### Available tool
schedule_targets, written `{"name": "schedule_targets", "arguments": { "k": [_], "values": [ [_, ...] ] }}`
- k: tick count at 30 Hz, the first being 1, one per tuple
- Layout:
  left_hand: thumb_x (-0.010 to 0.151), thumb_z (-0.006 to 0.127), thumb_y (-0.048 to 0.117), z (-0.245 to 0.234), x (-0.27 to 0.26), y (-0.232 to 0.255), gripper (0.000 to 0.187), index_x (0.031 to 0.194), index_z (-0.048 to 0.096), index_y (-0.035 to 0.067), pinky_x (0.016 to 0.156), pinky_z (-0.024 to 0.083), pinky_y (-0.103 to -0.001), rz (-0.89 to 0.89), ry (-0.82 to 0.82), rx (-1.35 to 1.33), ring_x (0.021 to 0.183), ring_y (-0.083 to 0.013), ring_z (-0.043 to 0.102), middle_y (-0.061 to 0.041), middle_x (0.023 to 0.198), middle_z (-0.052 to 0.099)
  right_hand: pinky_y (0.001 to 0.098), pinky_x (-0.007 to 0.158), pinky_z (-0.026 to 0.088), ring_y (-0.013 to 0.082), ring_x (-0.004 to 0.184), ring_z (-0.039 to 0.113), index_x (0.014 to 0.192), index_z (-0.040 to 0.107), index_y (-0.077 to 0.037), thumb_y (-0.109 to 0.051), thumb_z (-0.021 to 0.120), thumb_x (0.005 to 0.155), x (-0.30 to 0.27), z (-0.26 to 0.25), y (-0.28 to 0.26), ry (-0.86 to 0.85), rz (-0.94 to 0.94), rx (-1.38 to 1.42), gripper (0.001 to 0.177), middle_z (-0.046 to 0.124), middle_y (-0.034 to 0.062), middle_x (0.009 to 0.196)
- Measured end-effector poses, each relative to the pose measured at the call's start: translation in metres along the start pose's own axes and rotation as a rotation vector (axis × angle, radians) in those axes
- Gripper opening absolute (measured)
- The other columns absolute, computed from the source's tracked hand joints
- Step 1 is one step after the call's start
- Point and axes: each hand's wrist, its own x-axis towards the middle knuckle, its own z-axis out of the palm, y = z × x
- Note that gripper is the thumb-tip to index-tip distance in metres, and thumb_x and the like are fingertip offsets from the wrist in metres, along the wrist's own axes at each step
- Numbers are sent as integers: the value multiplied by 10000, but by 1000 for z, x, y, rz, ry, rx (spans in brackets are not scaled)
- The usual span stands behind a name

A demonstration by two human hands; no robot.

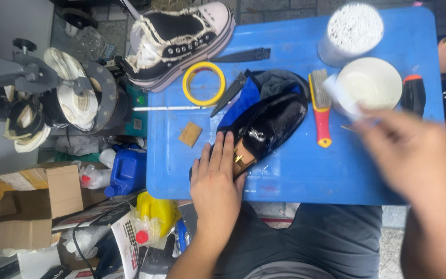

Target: The person scrubs a black high-heeled shoe with a toothbrush and white cleaning paste on a blue plastic table. They repeatedly dip the brush into a bowl of paste and scrub the shoe's upper, heel, and toe areas. The person then picks up the second shoe from a nearby chair and moves toward a sink area.

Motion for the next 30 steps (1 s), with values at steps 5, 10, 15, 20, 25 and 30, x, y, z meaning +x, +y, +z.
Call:
{"name": "schedule_targets", "arguments": {
  "k": [5,10,15,20,25,30],
  "values": [
    [630,868,178,-1,1,1,966,1491,443,72,1038,406,-540,4,-8,-11,1311,-416,515,-150,1501,505,300,648,564,189,712,762,1163,769,-111,-160,764,854,-17,48,-23,-250,-120,288,313,790,118,905],
    [620,874,201,-1,5,4,957,1477,455,118,1041,399,-525,-33,-19,18,1310,-390,514,-115,1490,512,340,613,537,219,659,705,1161,764,-93,-155,766,861,1,54,-4,-97,-74,180,306,753,150,844],
    [620,877,204,-4,11,2,939,1461,473,99,1033,416,-506,-47,-44,7,1292,-382,526,-118,1484,522,300,574,539,152,597,710,1181,746,-94,-152,748,875,-6,67,4,-219,-43,382,311,745,123,770],
    [605,897,236,-7,13,3,931,1438,508,91,1016,457,-467,-22,-20,35,1249,-377,575,-122,1447,570,311,554,495,196,561,616,1201,751,-110,-142,750,875,-11,66,4,-283,-9,403,328,713,134,724],
    [594,916,259,-6,12,-1,939,1430,526,85,993,478,-414,6,-28,46,1236,-334,599,-124,1400,610,304,552,509,163,562,645,1210,741,-104,-163,739,893,-8,64,12,-200,-44,439,322,749,118,780],
    [567,928,257,-5,17,-1,947,1415,546,84,957,501,-396,4,-15,53,1228,-305,609,-113,1391,618,315,583,529,181,598,683,1224,742,-116,-185,724,913,-12,57,8,-191,-80,466,318,753,124,790]
  ]
}}
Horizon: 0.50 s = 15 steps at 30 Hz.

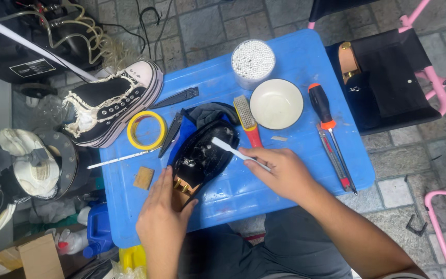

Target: The person scrubs a black high-heeled shoe with a toothbrush and white cleaning paste on a blue plastic table. They repeatedly dip the brush into a bowl of paste and scrub the shoe's upper, heel, and toe areas. The person then picks up the second shoe from a nearby chair and moves toward a sink area.

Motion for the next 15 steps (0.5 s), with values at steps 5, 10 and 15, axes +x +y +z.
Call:
{"name": "schedule_targets", "arguments": {
  "k": [5,10,15],
  "values": [
    [543,941,221,-1,-1,2,943,1397,567,86,936,507,-398,-12,18,-32,1211,-318,615,-116,1380,630,369,632,553,265,704,731,1192,743,-105,-199,707,940,0,-5,1,95,-145,-111,272,752,146,850],
    [538,948,184,-3,-5,2,945,1398,572,78,963,510,-399,19,60,-43,1213,-324,622,-137,1368,638,478,665,529,387,734,686,1175,760,-113,-216,718,936,9,9,-9,165,-220,-421,263,735,176,823],
    [525,952,187,-4,-4,-1,967,1403,561,78,975,496,-403,10,46,-62,1216,-330,612,-137,1378,628,426,577,511,347,633,684,1218,750,-140,-239,714,927,8,22,-20,21,-68,-249,309,679,182,694]
  ]
}}
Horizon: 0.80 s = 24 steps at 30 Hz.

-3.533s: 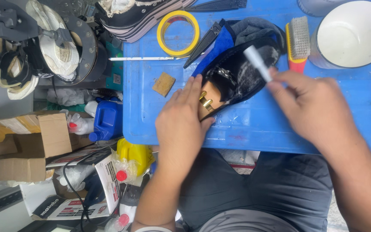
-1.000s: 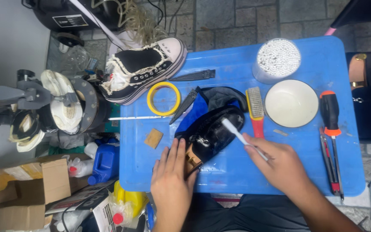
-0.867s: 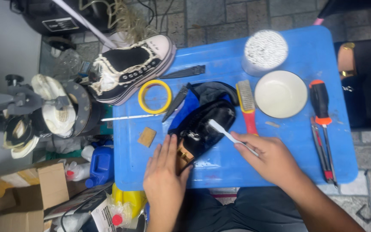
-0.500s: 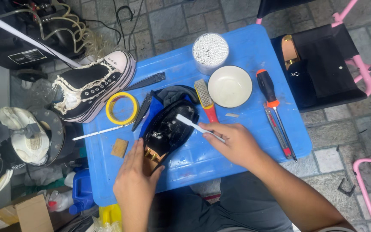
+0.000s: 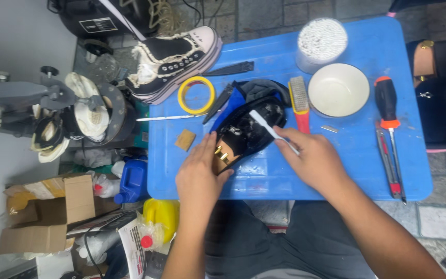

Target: The person scrubs a black high-heeled shoe with a toothbrush and white cleaning paste on a blue plastic table. They repeatedly dip the brush into a bowl of paste and scrub the shoe's upper, heel, and toe areas. The person then picks up the second shoe from a nearby chair and moves toward a sink area.

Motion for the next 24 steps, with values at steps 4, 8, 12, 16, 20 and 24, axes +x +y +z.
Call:
{"name": "schedule_targets", "arguments": {
  "k": [4,8,12,16,20,24],
  "values": [
    [546,952,198,5,-2,-6,974,1424,549,74,998,485,-405,28,5,12,1228,-340,604,-145,1403,613,373,549,501,270,582,687,1211,735,-126,-238,709,929,-5,-3,8,11,28,70,305,687,142,699],
    [528,955,215,5,-3,-4,992,1419,543,74,993,486,-413,26,8,22,1214,-342,605,-132,1409,612,361,551,488,264,550,656,1233,734,-134,-229,709,927,-7,-6,10,-17,56,61,321,674,138,665],
    [530,957,223,5,1,-5,982,1417,552,99,977,495,-407,-7,-20,15,1213,-325,613,-121,1392,621,361,554,489,264,546,648,1236,732,-136,-236,702,931,-7,-9,14,-26,110,77,323,680,129,672],
    [534,952,217,2,4,-6,973,1413,554,97,975,501,-398,-13,-34,-6,1221,-315,617,-119,1377,629,382,581,519,270,617,698,1230,734,-133,-231,711,926,-7,-10,14,22,43,38,320,707,138,734],
    [541,951,214,-1,6,-5,955,1406,563,97,972,498,-397,-30,-48,-13,1216,-310,618,-114,1381,626,428,644,539,339,737,708,1223,739,-138,-235,707,953,-1,-7,11,117,-104,-102,288,723,167,819],
    [540,943,199,-1,5,-5,953,1405,560,84,967,500,-395,-12,-47,-18,1213,-317,615,-119,1392,624,461,604,517,364,655,683,1227,751,-173,-255,702,941,10,0,5,2,-17,-147,302,697,181,716]
  ]
}}
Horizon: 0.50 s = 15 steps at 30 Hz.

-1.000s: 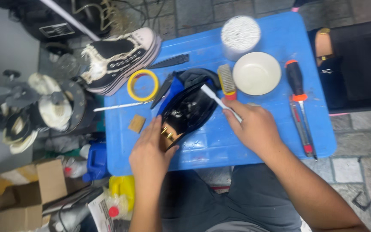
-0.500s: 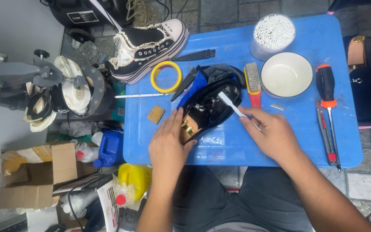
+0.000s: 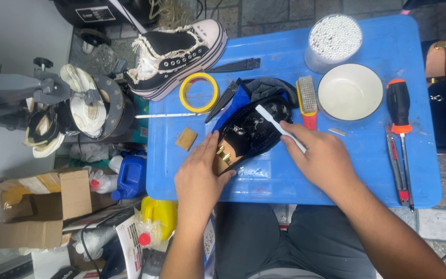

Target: The person scrubs a black high-heeled shoe with a toothbrush and white cleaning paste on a blue plastic table. They repeatedly dip the brush into a bowl of paste and scrub the shoe's upper, heel, and toe areas. The person then picks up the second shoe from a nearby chair and moves toward a sink area.

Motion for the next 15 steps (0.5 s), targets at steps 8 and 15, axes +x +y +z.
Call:
{"name": "schedule_targets", "arguments": {
  "k": [8,15],
  "values": [
    [543,950,201,-2,7,-4,951,1405,562,101,972,502,-392,-13,-27,-52,1227,-305,614,-115,1393,624,445,579,508,347,602,674,1222,745,-168,-263,701,933,7,-9,1,-46,-19,53,308,670,170,655],
    [534,950,201,-3,8,-2,965,1413,559,127,979,497,-393,-41,-42,-22,1232,-298,608,-112,1393,619,436,564,501,327,614,677,1250,730,-174,-266,698,931,3,-7,-7,-48,-25,60,334,677,163,681]
  ]
}}
